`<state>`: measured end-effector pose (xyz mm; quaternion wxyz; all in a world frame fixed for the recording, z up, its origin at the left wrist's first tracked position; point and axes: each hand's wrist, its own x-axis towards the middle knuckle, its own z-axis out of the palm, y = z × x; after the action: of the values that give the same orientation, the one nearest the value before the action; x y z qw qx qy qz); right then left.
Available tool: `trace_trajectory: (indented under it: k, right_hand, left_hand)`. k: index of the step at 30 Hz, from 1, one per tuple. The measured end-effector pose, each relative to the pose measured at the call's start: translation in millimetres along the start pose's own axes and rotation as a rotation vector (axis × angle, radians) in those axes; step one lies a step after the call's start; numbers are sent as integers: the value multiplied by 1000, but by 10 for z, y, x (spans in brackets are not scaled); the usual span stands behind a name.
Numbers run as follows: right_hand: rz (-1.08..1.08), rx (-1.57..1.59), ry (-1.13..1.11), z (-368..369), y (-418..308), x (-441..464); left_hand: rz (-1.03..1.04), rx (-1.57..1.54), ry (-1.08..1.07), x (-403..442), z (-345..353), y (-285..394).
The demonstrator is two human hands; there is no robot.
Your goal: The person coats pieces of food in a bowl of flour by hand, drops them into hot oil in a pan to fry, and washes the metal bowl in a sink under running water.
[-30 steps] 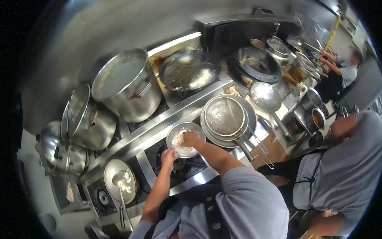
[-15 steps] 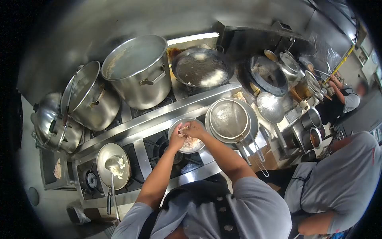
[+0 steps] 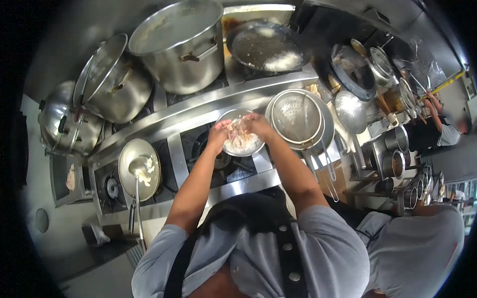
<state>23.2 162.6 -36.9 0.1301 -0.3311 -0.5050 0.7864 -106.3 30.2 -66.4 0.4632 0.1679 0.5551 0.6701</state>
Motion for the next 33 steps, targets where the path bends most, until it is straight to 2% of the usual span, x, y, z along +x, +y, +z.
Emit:
trace_trajectory:
  k: [2, 3, 5, 8, 11, 14, 16, 18, 21, 24, 25, 28, 29, 30, 32, 33]
  right_hand:
    - [100, 120, -32, 53, -65, -99]
    - [133, 183, -38, 54, -69, -98]
    - [175, 269, -68, 61, -93, -105]
    - [119, 251, -14, 43, -174, -155]
    - [-3, 176, -29, 140, -764, -273]
    - [-228, 88, -64, 69, -1403, -44]
    - [-453, -214, 154, -92, -1695, 345]
    - [-530, -662, 391, -89, -1973, 595]
    - [-697, -1421, 472, -355, -1925, 1201]
    - [-676, -1464, 393, -531, -1754, 1506]
    - [-581, -1437, 338, -441, -1833, 1354]
    - [-804, -1158, 564, -189, -1896, 872]
    - [-866, -1052, 576, -168, -1758, 847]
    - [-844, -1129, 540, 92, -1692, 463]
    - [-765, -1189, 50, 126, -1073, 266]
    - [-629, -1160, -91, 323, -829, -3]
  left_hand:
    - [-83, -177, -19, -33, -24, 65]
    - [-73, -231, 38, -53, 13, 67]
    - [-79, -221, 50, -19, -25, -20]
    - [-100, -127, 102, -77, -18, -10]
    - [-113, 11, 178, -195, 96, 167]
    - [-139, -104, 138, -211, 75, 166]
    - [-177, -206, 65, -202, 38, 174]
    - [-231, -380, 14, -244, 45, 245]
    - [-248, -292, 79, -270, 45, 232]
    - [-225, -251, 99, -279, 42, 236]
    - [-212, -243, 93, -303, 48, 260]
    - [-189, -261, 90, -335, 61, 303]
    - [-185, -241, 103, -324, 69, 308]
    - [-178, -224, 115, -294, 82, 304]
    - [-206, -334, 133, -232, 103, 246]
    - [-228, -382, 128, -217, 120, 245]
